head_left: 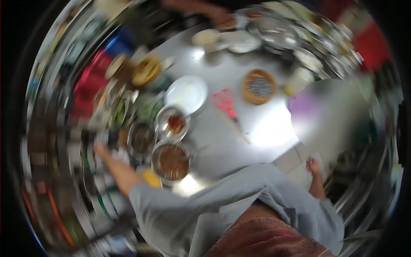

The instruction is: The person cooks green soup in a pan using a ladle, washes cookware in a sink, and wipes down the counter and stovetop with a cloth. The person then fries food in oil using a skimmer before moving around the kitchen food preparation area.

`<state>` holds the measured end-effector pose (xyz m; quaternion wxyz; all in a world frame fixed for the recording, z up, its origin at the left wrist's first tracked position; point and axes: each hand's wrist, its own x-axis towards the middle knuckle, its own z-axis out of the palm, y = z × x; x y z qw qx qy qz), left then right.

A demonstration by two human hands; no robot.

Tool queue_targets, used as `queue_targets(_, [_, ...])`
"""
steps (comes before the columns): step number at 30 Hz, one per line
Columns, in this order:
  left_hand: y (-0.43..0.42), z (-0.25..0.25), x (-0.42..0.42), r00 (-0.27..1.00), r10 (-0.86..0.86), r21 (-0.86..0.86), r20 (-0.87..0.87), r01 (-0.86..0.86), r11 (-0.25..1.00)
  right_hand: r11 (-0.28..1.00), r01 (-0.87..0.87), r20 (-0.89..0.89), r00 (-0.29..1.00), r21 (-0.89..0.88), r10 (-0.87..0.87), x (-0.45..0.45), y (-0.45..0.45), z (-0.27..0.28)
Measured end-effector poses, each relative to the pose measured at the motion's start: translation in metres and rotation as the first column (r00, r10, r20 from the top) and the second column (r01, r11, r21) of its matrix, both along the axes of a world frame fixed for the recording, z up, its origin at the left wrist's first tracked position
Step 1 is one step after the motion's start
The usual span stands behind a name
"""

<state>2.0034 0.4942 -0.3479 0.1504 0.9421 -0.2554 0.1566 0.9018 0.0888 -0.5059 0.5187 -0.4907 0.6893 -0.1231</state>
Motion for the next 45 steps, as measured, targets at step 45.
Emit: queue_targets(45, [-0.349, 0.196, -0.641, 0.847, -0.103, -0.474, -0.522, -0.188, 0.860, 0.296, -0.837, -0.614, 0.541, -0.461, 0.574, 0.091, -0.663, 0.237])
